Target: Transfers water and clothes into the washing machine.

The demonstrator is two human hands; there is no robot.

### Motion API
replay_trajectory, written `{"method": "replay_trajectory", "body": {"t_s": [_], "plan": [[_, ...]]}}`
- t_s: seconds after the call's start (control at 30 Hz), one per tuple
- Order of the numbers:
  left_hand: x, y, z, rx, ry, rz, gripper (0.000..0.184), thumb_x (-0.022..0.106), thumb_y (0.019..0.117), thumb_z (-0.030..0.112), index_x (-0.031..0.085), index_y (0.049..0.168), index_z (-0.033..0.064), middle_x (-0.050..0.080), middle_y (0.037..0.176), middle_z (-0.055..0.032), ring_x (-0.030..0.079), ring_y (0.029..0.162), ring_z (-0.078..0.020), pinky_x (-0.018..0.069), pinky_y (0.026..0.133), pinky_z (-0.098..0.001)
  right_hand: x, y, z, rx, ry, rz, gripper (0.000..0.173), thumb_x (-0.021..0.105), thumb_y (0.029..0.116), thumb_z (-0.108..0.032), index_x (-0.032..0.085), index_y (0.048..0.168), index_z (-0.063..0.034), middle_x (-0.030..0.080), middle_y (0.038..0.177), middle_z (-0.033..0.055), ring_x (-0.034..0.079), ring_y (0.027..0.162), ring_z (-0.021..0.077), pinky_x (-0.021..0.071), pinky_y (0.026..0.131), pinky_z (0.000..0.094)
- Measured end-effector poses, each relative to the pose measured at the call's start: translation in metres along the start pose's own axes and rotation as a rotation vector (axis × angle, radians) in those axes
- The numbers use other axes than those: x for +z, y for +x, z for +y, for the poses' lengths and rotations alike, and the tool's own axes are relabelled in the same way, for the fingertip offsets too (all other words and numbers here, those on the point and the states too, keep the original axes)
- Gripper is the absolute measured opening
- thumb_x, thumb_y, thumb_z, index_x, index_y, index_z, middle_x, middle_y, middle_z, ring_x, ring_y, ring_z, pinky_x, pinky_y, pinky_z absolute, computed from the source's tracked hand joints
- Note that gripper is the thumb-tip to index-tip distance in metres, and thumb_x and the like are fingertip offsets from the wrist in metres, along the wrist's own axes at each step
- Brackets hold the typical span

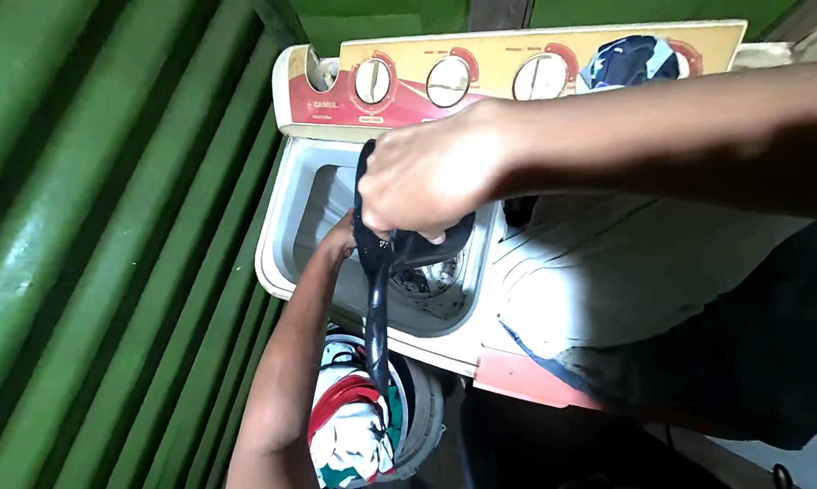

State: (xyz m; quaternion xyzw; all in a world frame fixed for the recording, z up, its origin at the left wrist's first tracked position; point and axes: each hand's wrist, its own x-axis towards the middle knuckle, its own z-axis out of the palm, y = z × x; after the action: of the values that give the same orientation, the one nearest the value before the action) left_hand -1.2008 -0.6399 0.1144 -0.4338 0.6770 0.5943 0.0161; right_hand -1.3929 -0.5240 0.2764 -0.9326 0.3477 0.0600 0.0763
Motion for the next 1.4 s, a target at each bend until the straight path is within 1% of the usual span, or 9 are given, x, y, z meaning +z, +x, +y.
{"method": "replay_trajectory", "body": {"t_s": [0.07, 0.17, 0.23, 0.33, 0.47, 0.73, 0.97, 1.2, 1.4], "plan": [[-0.001, -0.02, 0.001, -0.04, -0.202, 0.124, 0.036, 0.034, 0.1117, 0.011, 0.045, 0.144, 0.0018, 0.062, 0.121, -0.0093, 0.059, 0.102, -0.0073, 0.0493, 0.092, -0.0269, -0.032, 0.017, -0.033, 0.252, -0.003, -0.255, 0.014, 0.076, 0.09, -0.014, 0.07, 0.102, -0.0113, 0.061, 0.083, 0.0065, 0.061, 0.081, 0.0249, 0.0461, 0.072, 0.0468], [-0.003, -0.041, 0.001, 0.075, -0.064, 0.244, 0.028, 0.036, 0.1098, 0.012, 0.054, 0.128, 0.0018, 0.059, 0.106, -0.0002, 0.056, 0.094, 0.0021, 0.0485, 0.085, -0.0182, -0.022, 0.012, -0.033, 0.266, 0.076, -0.175, 0.022, 0.082, 0.0839, -0.012, 0.076, 0.105, -0.0115, 0.065, 0.081, 0.0082, 0.063, 0.083, 0.0289, 0.0478, 0.076, 0.0504], [-0.015, -0.032, -0.011, 0.057, 0.141, 0.279, 0.036, 0.036, 0.1116, 0.015, 0.051, 0.139, -0.0031, 0.06, 0.129, -0.0158, 0.057, 0.117, -0.0164, 0.0465, 0.102, -0.0349, -0.011, 0.007, -0.026, 0.256, 0.131, -0.111, 0.025, 0.083, 0.0837, -0.014, 0.078, 0.108, -0.0133, 0.068, 0.082, 0.0078, 0.065, 0.084, 0.0291, 0.0482, 0.079, 0.0515], [-0.038, -0.022, 0.002, 0.034, 0.673, 0.125, 0.033, 0.066, 0.0959, 0.002, 0.06, 0.124, -0.0139, 0.062, 0.125, -0.0353, 0.058, 0.123, -0.048, 0.0419, 0.105, -0.063, 0.003, -0.008, -0.018, 0.261, 0.161, 0.026, 0.026, 0.083, 0.0844, -0.018, 0.078, 0.11, -0.0118, 0.071, 0.088, 0.0119, 0.067, 0.092, 0.0349, 0.0481, 0.086, 0.057], [-0.051, -0.027, 0.039, -0.116, 0.843, -0.069, 0.048, 0.056, 0.1041, 0.009, 0.044, 0.148, -0.0073, 0.049, 0.146, -0.0336, 0.047, 0.136, -0.049, 0.0342, 0.113, -0.0622, 0.023, -0.032, -0.009, 0.221, 0.099, 0.256, 0.017, 0.084, 0.0814, -0.023, 0.077, 0.093, -0.012, 0.065, 0.073, 0.0075, 0.065, 0.076, 0.0306, 0.0492, 0.076, 0.0542], [-0.074, -0.067, 0.064, 0.211, 0.304, -0.042, 0.047, 0.03, 0.1117, 0.036, 0.055, 0.138, 0.0054, 0.069, 0.113, -0.0079, 0.069, 0.096, -0.0145, 0.0575, 0.083, -0.0355, 0.06, -0.02, -0.027, 0.575, 0.17, 0.347, 0.015, 0.08, 0.0864, -0.024, 0.078, 0.097, -0.0135, 0.067, 0.076, 0.0102, 0.066, 0.081, 0.0344, 0.0464, 0.08, 0.0586], [-0.043, -0.106, 0.043, 0.094, 0.643, -0.019, 0.057, 0.069, 0.0987, 0.02, 0.043, 0.148, 0.0051, 0.068, 0.093, -0.0118, 0.069, 0.073, -0.0206, 0.0603, 0.071, -0.0425, 0.115, 0.033, -0.055, 0.656, 0.188, 0.544, 0.012, 0.081, 0.0842, -0.017, 0.079, 0.095, -0.0134, 0.068, 0.074, 0.0099, 0.066, 0.078, 0.0356, 0.0489, 0.08, 0.0618], [-0.025, -0.091, 0.002, -0.094, 0.804, 0.023, 0.052, 0.056, 0.1043, 0.023, 0.043, 0.149, -0.0013, 0.067, 0.112, -0.0249, 0.066, 0.106, -0.0394, 0.0496, 0.097, -0.0574, 0.137, 0.042, -0.052, 0.618, 0.373, 0.142, 0.034, 0.059, 0.1003, -0.01, 0.066, 0.133, -0.0128, 0.064, 0.125, 0.0236, 0.056, 0.123, 0.0445, 0.0422, 0.099, 0.0631], [-0.039, -0.006, -0.005, -0.297, 0.962, -0.138, 0.042, 0.055, 0.1052, 0.026, 0.057, 0.13, -0.0085, 0.062, 0.122, -0.0321, 0.061, 0.115, -0.046, 0.0457, 0.099, -0.0623, 0.113, -0.042, -0.057, 0.693, 0.229, 0.638, 0.028, 0.067, 0.0927, -0.015, 0.074, 0.12, -0.0105, 0.068, 0.124, 0.0197, 0.064, 0.117, 0.0409, 0.0515, 0.093, 0.0591]]}}
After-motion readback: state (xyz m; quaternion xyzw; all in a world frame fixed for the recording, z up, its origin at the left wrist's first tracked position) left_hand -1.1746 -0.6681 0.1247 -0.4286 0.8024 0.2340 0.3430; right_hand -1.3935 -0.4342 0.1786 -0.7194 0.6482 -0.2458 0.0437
